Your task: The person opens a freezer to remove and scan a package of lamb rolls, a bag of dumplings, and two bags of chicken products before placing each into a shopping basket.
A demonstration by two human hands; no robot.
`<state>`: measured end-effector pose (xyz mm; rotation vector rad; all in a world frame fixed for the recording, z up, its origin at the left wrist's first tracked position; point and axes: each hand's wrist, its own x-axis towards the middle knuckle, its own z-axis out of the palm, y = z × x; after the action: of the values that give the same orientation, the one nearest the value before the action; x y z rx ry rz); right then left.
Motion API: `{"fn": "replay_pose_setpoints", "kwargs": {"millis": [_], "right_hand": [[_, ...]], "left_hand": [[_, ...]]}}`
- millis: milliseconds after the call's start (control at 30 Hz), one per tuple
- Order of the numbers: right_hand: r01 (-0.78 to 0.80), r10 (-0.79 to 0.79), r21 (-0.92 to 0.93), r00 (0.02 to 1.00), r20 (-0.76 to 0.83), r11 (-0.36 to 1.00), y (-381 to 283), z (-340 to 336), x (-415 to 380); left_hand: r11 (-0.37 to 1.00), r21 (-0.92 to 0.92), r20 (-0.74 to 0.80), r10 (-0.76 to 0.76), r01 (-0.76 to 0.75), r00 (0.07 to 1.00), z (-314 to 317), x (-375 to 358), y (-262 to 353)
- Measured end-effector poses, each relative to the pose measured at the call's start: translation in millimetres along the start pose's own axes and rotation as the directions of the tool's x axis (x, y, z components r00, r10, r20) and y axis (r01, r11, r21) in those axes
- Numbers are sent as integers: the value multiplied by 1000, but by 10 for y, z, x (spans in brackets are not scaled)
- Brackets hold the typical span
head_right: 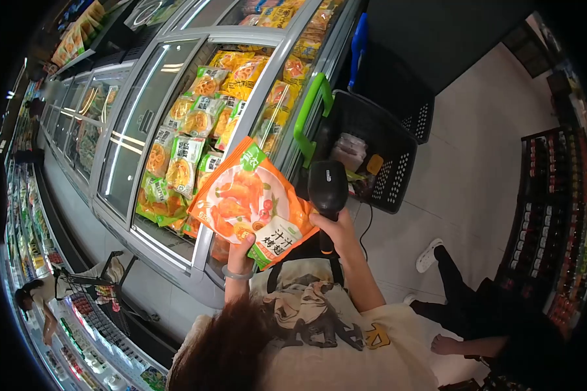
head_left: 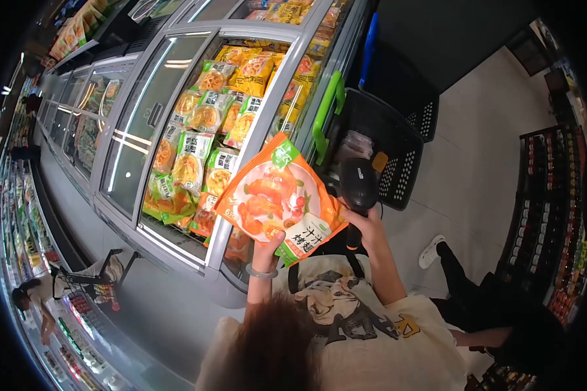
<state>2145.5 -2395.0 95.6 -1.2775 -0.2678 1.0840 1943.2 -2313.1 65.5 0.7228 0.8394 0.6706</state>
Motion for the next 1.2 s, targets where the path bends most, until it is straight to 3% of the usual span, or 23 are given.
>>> {"fn": "replay_pose_setpoints", "kwargs": {"millis": [67,133,200,433,533,667,767,867,967,1000,1067,1133,1167,1200], "right_hand": [[-16,16,9,1000,-6,1000,-69,-201,-73],[-58,76,147,990,-119,987,-114,-443,-96],[7,42,223,976,-215,975,-184,-722,-104],[130,-21,189,869,-494,973,-660,-1865,167],[139,-31,182,867,-497,973,-926,-2243,346],[96,13,198,871,-490,975,-1038,-2669,594],[27,71,207,888,-453,978,-1036,-2968,768],[-36,141,229,875,-463,973,-904,-3176,892],[-99,203,226,842,-500,969,-717,-3344,962],[-115,212,213,826,-523,970,-655,-3391,1011],[-140,261,254,797,-544,957,-477,-3503,1005],[-159,275,250,788,-550,955,-261,-3643,969],[-157,295,278,764,-574,948,-149,-3701,945],[-156,315,302,738,-597,940,-40,-3761,912]], "left_hand": [[999,-6,-3,-32,32,999,86,35,-99],[994,-82,7,-70,70,998,167,95,-143],[992,-102,0,-76,75,997,223,136,-143],[999,-34,-129,-4,-1,992,567,423,-291],[1000,-12,-193,-18,16,981,928,589,-523],[987,90,-145,-119,133,982,1396,943,-1064],[972,-72,-222,-235,225,946,1753,1309,-1602],[893,-202,-386,-449,402,806,1791,1762,-2340],[810,-472,-561,-580,347,591,1581,2276,-3370],[801,-472,-678,-597,370,428,1677,2461,-3487],[745,-375,-788,-570,552,233,1723,2773,-3677],[799,-350,-831,-506,488,232,1521,3057,-4157],[803,-267,-898,-408,533,165,1424,3214,-4375],[706,-165,-904,-388,689,181,1193,3342,-4609]]}}
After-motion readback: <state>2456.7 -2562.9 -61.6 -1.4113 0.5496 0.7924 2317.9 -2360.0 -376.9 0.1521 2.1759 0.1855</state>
